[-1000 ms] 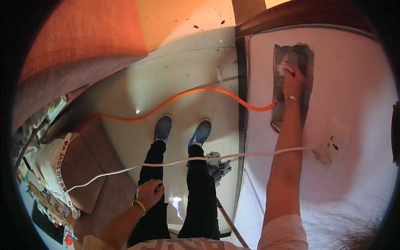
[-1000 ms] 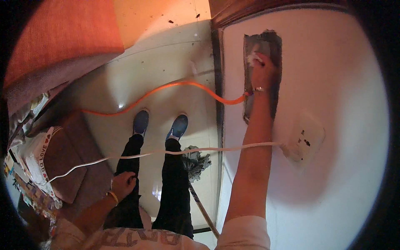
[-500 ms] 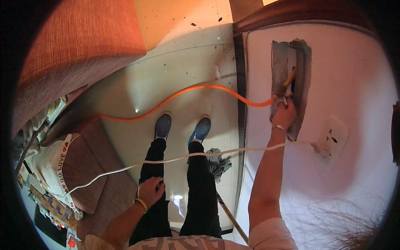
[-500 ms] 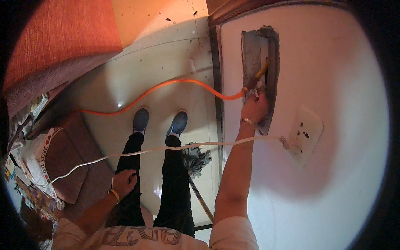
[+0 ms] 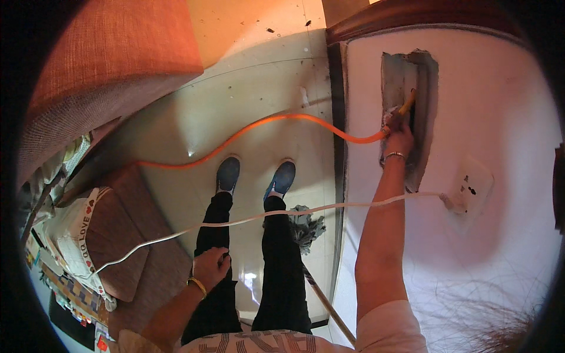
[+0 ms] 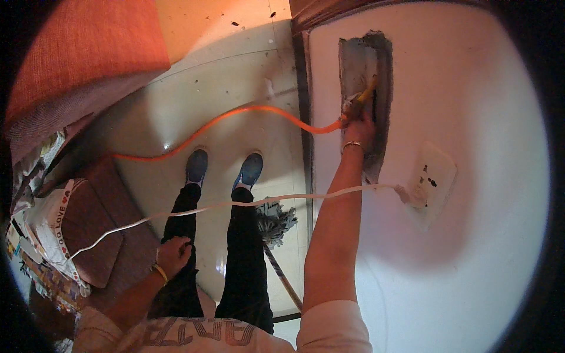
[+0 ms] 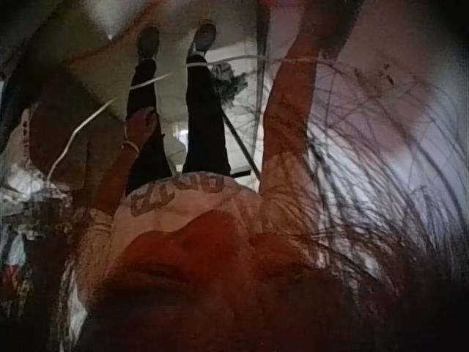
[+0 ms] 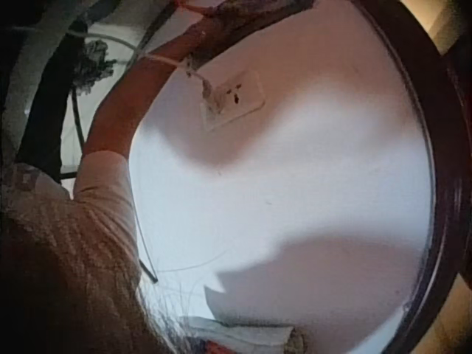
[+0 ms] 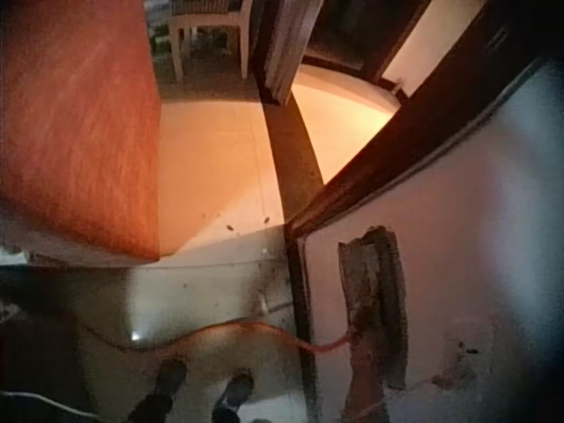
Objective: The person uses a scraper to remove material from a rectangular hole in a wall, revealing an orange cable inside. They repeatedly scrape the edges and interior of the hole to clear debris.
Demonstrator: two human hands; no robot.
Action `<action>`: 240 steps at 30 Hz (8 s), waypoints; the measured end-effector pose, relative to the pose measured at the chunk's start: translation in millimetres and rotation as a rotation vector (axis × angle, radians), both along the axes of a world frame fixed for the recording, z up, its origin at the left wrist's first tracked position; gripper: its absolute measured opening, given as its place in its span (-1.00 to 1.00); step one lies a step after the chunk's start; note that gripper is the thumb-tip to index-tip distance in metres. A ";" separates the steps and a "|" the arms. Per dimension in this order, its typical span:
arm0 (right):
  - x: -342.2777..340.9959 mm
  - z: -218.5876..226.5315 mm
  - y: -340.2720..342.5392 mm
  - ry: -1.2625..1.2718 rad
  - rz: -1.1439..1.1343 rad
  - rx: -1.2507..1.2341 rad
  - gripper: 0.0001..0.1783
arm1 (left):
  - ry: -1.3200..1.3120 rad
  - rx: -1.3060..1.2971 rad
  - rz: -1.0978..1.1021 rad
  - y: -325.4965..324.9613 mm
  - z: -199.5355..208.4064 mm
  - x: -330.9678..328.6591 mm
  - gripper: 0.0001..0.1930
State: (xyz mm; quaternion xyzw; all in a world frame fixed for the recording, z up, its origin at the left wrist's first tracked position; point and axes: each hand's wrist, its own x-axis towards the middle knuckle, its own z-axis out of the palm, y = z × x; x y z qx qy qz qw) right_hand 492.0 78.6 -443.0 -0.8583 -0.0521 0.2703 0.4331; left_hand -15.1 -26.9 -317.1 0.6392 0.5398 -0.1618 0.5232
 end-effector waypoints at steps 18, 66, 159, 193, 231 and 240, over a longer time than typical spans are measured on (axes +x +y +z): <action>-4.5 21.5 -14.8 -0.639 0.558 -0.654 -0.73 | -0.020 0.040 0.015 -3.2 -3.6 -4.5 -0.79; -18.1 36.0 54.4 -0.827 1.270 -0.737 -0.79 | -0.041 0.062 0.002 -2.9 -2.8 2.3 -0.79; 18.2 25.5 43.5 -1.049 1.305 -0.602 -0.86 | -0.025 0.021 -0.013 -1.1 -2.4 7.2 -0.80; -15.9 40.5 74.2 -1.090 1.384 -0.997 -0.83 | -0.014 0.025 -0.045 -3.0 -3.5 -0.2 -0.81; -17.1 24.3 -11.9 -0.741 0.662 -0.677 -0.84 | 0.002 -0.030 0.036 2.0 -1.5 -6.4 -0.79; 16.1 -20.9 -33.7 -0.644 0.419 -0.213 -0.84 | -0.010 -0.059 0.017 -1.4 -3.3 -2.4 -0.79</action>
